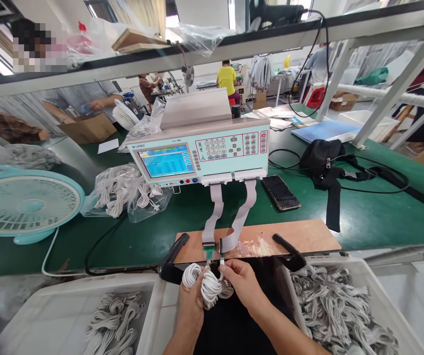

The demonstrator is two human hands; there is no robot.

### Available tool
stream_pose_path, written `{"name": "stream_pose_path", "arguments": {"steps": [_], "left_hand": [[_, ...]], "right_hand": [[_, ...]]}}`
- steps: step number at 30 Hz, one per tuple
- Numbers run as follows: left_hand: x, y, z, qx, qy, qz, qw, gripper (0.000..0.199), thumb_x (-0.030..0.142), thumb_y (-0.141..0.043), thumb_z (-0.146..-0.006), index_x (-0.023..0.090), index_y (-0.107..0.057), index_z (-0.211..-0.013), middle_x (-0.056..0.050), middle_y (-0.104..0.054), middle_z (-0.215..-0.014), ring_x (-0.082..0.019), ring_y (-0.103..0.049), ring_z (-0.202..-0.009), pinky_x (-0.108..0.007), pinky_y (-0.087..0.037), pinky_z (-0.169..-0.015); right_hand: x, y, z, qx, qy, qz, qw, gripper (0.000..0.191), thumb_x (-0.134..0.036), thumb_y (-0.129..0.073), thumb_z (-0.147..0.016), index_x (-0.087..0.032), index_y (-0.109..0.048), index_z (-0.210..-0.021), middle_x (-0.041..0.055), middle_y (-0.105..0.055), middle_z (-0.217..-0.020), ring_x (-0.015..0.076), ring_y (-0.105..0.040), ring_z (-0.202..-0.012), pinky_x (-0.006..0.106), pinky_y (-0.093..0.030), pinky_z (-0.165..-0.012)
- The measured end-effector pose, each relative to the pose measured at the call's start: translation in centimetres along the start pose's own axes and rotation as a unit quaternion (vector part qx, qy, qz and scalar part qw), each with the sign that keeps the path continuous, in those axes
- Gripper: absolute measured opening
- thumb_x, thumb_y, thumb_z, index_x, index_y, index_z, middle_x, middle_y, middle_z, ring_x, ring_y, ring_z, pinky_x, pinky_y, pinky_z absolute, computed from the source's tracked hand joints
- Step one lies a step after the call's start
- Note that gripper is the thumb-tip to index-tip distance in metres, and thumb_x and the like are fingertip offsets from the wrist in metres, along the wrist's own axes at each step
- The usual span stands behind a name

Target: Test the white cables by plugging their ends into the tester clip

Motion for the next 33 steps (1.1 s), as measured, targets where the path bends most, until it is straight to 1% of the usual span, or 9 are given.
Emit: {"name": "stream_pose_path", "arguments": {"steps": [3,5,13,16,19,25,28,31,33], "left_hand": [[0.0,0.1,0.0,0.01,0.009,-0.004,1.0,0.036,0.031,-0.082,-0.051,0.014,-0.06,-0.074,-0.002,-0.064,-0.069,-0.015,-0.06,-0.063,-0.024,-0.049,-0.06],[0.1,0.0,0.1,0.006,0.016,-0.009,1.0,0.038,0.031,-0.082,-0.05,0.014,-0.06,-0.076,-0.003,-0.064,-0.069,-0.015,-0.06,-0.062,-0.024,-0.049,-0.059],[0.2,-0.2,0.2,-0.017,-0.002,0.011,1.0,0.033,0.035,-0.08,-0.053,0.015,-0.059,-0.07,0.0,-0.06,-0.062,-0.012,-0.057,-0.057,-0.023,-0.049,-0.057],[0.4,-0.1,0.2,-0.014,0.0,-0.002,1.0,0.035,0.032,-0.081,-0.053,0.014,-0.059,-0.072,0.001,-0.06,-0.061,-0.013,-0.058,-0.057,-0.024,-0.049,-0.059],[0.7,-0.3,0.3,-0.02,0.003,0.003,1.0,0.035,0.029,-0.082,-0.051,0.013,-0.058,-0.071,0.002,-0.059,-0.06,-0.012,-0.057,-0.055,-0.024,-0.048,-0.057],[0.5,0.1,0.1,0.005,0.014,-0.014,1.0,0.041,0.032,-0.084,-0.047,0.012,-0.059,-0.073,0.002,-0.058,-0.058,-0.012,-0.057,-0.054,-0.023,-0.047,-0.054],[0.6,-0.1,0.2,-0.013,0.004,-0.006,1.0,0.035,0.032,-0.082,-0.052,0.013,-0.058,-0.071,0.002,-0.057,-0.058,-0.011,-0.055,-0.053,-0.022,-0.046,-0.053],[1.0,-0.7,0.6,-0.045,-0.002,0.017,0.999,0.029,0.032,-0.079,-0.057,0.014,-0.059,-0.069,0.002,-0.058,-0.06,-0.011,-0.056,-0.055,-0.022,-0.047,-0.054],[1.4,-0.9,1.0,-0.029,-0.004,0.021,0.999,0.03,0.034,-0.078,-0.057,0.014,-0.06,-0.07,0.0,-0.061,-0.062,-0.013,-0.058,-0.057,-0.023,-0.048,-0.056]], "right_hand": [[-0.1,-0.1,0.1,-0.007,0.007,0.003,1.0,0.039,-0.051,-0.068,-0.065,-0.014,-0.058,-0.059,-0.0019,-0.049,-0.054,0.0101,-0.039,-0.054,0.024,-0.031,-0.054],[-0.1,-0.1,0.1,-0.008,0.009,0.001,1.0,0.039,-0.05,-0.068,-0.066,-0.014,-0.057,-0.058,-0.002,-0.049,-0.054,0.0099,-0.038,-0.054,0.024,-0.031,-0.054],[-0.1,0.0,0.0,-0.006,0.005,0.0,1.0,0.041,-0.052,-0.069,-0.065,-0.014,-0.055,-0.057,-0.0022,-0.048,-0.054,0.0097,-0.038,-0.053,0.023,-0.031,-0.053],[-0.1,0.0,0.0,-0.007,0.008,0.003,1.0,0.04,-0.051,-0.068,-0.066,-0.014,-0.055,-0.056,-0.0025,-0.048,-0.053,0.0097,-0.038,-0.053,0.023,-0.031,-0.052],[-0.2,0.1,0.0,-0.008,0.011,0.004,1.0,0.04,-0.051,-0.068,-0.067,-0.014,-0.056,-0.056,-0.0025,-0.048,-0.052,0.0097,-0.038,-0.052,0.023,-0.031,-0.052],[-0.3,0.1,0.0,-0.008,0.004,0.008,1.0,0.042,-0.054,-0.068,-0.064,-0.015,-0.056,-0.055,-0.0025,-0.047,-0.052,0.0102,-0.038,-0.052,0.024,-0.031,-0.053],[-0.3,0.1,0.0,-0.011,0.005,-0.001,1.0,0.041,-0.053,-0.068,-0.064,-0.015,-0.056,-0.055,-0.0028,-0.047,-0.052,0.0099,-0.037,-0.052,0.024,-0.031,-0.053],[-0.2,0.1,0.0,-0.014,0.004,-0.004,1.0,0.04,-0.051,-0.068,-0.066,-0.014,-0.056,-0.056,-0.0025,-0.048,-0.052,0.0097,-0.037,-0.052,0.024,-0.03,-0.054],[-0.1,0.1,0.0,-0.015,0.003,-0.004,1.0,0.039,-0.05,-0.068,-0.067,-0.014,-0.057,-0.057,-0.0022,-0.049,-0.053,0.0099,-0.038,-0.053,0.024,-0.03,-0.054]]}}
Point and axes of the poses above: each hand's wrist, its own z-axis away from the middle knuckle, its own y-axis out of the back of the hand, x = y × z, the point moved 4 cm from there along -z, towards the middle knuckle
